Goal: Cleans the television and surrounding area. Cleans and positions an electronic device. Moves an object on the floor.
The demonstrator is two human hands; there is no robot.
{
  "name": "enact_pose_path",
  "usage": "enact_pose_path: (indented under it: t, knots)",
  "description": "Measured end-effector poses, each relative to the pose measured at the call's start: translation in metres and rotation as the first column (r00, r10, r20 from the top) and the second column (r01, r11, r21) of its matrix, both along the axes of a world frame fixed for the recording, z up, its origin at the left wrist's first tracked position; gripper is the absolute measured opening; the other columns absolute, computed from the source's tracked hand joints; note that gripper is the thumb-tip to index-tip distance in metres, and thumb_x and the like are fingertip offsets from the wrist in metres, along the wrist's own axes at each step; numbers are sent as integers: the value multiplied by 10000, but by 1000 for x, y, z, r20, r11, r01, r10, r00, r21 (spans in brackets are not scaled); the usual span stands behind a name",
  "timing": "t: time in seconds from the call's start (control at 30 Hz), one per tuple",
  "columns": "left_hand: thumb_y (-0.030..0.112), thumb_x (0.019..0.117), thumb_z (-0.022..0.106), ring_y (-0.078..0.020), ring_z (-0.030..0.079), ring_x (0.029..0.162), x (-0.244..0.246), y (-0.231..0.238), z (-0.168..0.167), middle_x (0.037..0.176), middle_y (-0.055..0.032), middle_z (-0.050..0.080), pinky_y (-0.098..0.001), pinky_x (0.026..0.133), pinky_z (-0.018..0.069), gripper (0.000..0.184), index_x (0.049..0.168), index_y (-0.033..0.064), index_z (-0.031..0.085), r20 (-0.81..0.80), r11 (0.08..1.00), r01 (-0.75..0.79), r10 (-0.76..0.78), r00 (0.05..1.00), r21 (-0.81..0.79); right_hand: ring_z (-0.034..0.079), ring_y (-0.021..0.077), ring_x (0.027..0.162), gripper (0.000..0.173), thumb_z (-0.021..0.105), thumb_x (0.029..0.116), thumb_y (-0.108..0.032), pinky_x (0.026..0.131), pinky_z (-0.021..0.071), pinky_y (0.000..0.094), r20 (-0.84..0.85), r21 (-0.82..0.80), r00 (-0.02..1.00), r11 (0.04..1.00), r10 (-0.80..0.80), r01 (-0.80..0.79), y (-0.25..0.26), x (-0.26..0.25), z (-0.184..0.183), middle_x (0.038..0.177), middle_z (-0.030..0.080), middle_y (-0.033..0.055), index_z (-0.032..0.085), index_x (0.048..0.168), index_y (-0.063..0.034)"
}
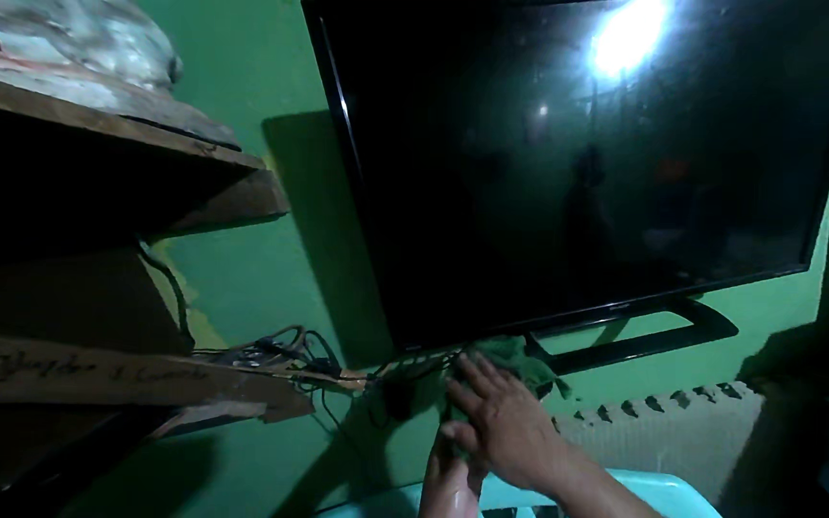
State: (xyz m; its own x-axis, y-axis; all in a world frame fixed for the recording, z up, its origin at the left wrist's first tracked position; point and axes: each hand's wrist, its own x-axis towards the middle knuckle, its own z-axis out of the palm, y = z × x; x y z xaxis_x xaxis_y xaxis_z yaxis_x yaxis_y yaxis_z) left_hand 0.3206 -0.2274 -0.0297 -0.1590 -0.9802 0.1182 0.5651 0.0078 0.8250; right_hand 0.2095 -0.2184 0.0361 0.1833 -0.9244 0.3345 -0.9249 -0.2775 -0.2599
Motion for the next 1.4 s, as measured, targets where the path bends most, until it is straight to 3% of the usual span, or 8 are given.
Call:
enact_pose_path:
  t: [0.23, 0.57, 0.7, 0.83, 0.93, 1.07, 1.27, 1.4]
  knots:
    - [-45, 978, 420, -217, 724, 823, -6, 6, -15, 979, -116, 675, -397, 799, 625, 314, 1291, -27, 408, -37, 998, 64, -65, 997, -28, 232, 292, 1560, 518, 390, 1089, -453, 1230, 226, 558, 11, 1, 986, 986, -168, 168, -21, -28, 4, 1678, 296, 68, 453, 1556, -240]
    - [-69, 973, 333, -34, 657, 859, 19, 23, -46, 965, 14, 630, -257, 821, 576, 337, 1298, -11, 397, 0, 999, -35, 35, 999, -17, 445, 402, 1442, 467, 444, 1042, -513, 1138, 343, 675, 67, -498, 996, 867, 59, -18, 12, -6, -95, 1536, 520, 119, 672, 1358, -257]
    - [-33, 970, 398, -203, 730, 876, 28, 21, -52, 1063, -116, 678, -386, 812, 628, 394, 1364, -47, 390, 31, 1000, 11, -11, 999, -9, 507, 446, 1371, 506, 510, 1038, -439, 1089, 439, 607, 335, -232, 930, 943, -152, 238, 7, -19, -83, 1566, 438, 228, 567, 1477, -195]
    - [-28, 968, 428, -232, 733, 899, 34, 24, -56, 1116, -153, 672, -401, 827, 630, 396, 1363, -56, 415, 41, 1000, 20, -20, 999, 3, 712, 372, 858, 482, 520, 1068, -242, 808, 564, 543, 659, -47, 709, 927, -252, 373, 4, -26, -85, 1027, 719, 241, 479, 1501, -33]
    - [-25, 974, 434, -254, 727, 924, 33, 25, -56, 1179, -189, 644, -406, 834, 627, 426, 1398, -66, 402, 51, 999, 37, -38, 998, 26, 696, 324, 1015, 563, 577, 1046, -296, 909, 544, 511, 774, -33, 594, 925, -217, 380, 9, -24, -96, 1181, 687, 229, 434, 1514, -17]
    - [13, 991, 401, -241, 728, 888, 36, 23, -50, 1136, -175, 653, -393, 820, 627, 393, 1380, -47, 392, 81, 996, 76, -80, 993, 48, 664, 440, 1071, 1005, 762, 773, -648, 833, 570, 592, 588, -149, 788, 934, -181, 326, 17, -14, -105, 1379, 549, 306, 449, 1538, -76]
    - [538, 1090, 142, -316, 657, 1130, 31, 1, -38, 1356, -204, 580, -483, 900, 575, 669, 1519, 65, 342, 118, 953, 197, -229, 966, 230, 662, 258, 1130, 405, 684, 975, -229, 987, 531, 449, 721, -97, 691, 980, -52, 175, 5, -41, -100, 1266, 663, 176, 644, 1335, -49]
    - [451, 1113, 248, -323, 673, 1118, 16, -4, -35, 1291, -198, 629, -480, 882, 594, 563, 1459, 58, 454, 105, 951, 206, -235, 966, 232, 690, 319, 1096, 345, 649, 981, -153, 948, 551, 511, 635, -197, 764, 931, -118, 308, 5, -35, -107, 1236, 688, 193, 674, 1305, -35]
